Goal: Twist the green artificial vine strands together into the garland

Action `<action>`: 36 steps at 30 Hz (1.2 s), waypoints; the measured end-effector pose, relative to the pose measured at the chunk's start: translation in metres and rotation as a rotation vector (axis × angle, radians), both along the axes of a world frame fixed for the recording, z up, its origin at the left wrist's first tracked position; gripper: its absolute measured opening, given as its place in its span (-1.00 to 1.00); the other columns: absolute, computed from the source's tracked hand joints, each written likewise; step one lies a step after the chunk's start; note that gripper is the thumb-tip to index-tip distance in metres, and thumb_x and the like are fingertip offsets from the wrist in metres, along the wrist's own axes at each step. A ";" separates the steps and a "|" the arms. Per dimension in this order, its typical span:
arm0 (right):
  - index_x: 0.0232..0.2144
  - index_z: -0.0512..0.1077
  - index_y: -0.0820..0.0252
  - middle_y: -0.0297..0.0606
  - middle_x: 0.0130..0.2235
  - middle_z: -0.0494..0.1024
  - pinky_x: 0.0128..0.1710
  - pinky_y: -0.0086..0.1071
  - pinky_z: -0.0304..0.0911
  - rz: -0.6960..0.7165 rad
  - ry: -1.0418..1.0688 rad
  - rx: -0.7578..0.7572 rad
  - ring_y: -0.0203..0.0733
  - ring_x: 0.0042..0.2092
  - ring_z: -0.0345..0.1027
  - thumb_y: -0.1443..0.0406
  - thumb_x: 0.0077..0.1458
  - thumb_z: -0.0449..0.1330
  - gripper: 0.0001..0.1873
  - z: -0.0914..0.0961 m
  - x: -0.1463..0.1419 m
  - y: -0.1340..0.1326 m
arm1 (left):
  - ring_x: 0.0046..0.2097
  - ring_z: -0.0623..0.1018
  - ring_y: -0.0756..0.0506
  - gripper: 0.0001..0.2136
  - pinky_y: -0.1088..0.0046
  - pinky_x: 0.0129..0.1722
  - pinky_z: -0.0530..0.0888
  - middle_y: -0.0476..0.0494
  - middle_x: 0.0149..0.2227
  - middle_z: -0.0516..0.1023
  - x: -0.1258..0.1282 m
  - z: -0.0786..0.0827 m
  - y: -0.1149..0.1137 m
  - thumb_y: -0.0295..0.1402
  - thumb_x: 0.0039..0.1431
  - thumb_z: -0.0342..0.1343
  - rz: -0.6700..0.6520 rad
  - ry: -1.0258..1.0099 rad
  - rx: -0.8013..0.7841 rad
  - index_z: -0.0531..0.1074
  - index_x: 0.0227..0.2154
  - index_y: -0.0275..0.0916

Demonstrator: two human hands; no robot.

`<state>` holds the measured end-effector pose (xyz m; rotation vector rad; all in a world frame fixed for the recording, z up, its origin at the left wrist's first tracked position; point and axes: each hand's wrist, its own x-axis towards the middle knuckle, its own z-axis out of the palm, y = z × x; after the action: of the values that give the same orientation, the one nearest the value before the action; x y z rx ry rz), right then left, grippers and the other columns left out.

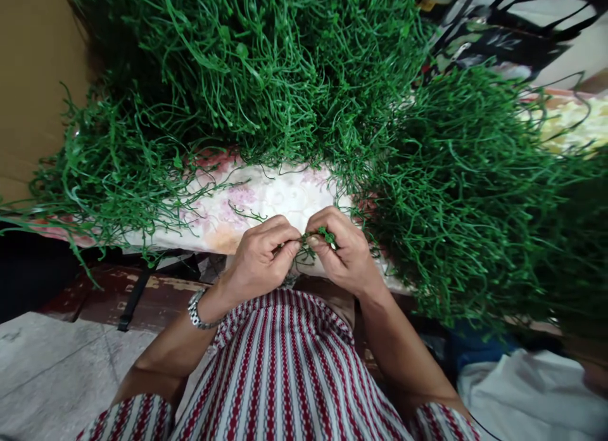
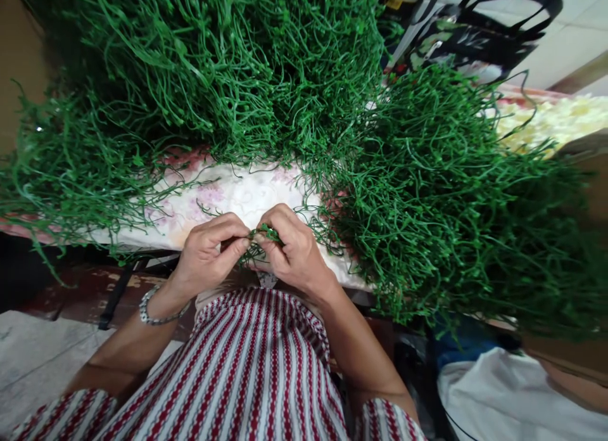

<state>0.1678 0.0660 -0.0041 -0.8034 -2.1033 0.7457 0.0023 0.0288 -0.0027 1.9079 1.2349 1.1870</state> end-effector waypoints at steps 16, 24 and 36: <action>-0.36 0.32 0.26 -0.26 -0.44 0.39 -0.39 -0.45 0.14 0.064 -0.239 0.107 -0.29 -0.40 0.24 0.48 0.05 -0.04 -0.84 -0.005 0.009 -0.011 | -0.47 0.34 0.06 -0.86 0.56 -0.44 0.25 0.02 -0.55 0.35 -0.004 -0.003 -0.004 -0.48 0.13 -0.04 -0.099 0.077 -0.193 0.35 -0.51 -0.29; -0.49 0.25 0.21 -0.32 -0.51 0.30 -0.39 -0.44 0.08 0.566 -0.428 0.070 -0.30 -0.42 0.16 0.54 -0.13 -0.07 -0.80 0.003 0.024 -0.007 | -0.52 0.19 0.05 -0.80 0.48 -0.47 0.16 0.05 -0.63 0.17 -0.015 0.006 -0.005 -0.68 -0.12 -0.16 -0.596 0.384 -0.116 0.19 -0.65 -0.26; -0.39 0.29 0.24 -0.28 -0.41 0.38 -0.32 -0.44 0.17 0.014 -0.063 -0.098 -0.33 -0.36 0.26 0.45 0.11 -0.01 -0.89 0.010 0.033 -0.012 | -0.49 0.33 0.08 -0.85 0.58 -0.49 0.29 -0.01 -0.54 0.34 -0.022 0.012 0.011 -0.42 0.10 0.05 -0.182 -0.136 -0.381 0.39 -0.54 -0.32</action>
<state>0.2007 0.0541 0.0063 -0.8764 -2.1431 0.8471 -0.0198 0.0401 0.0091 1.5920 1.0977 0.8972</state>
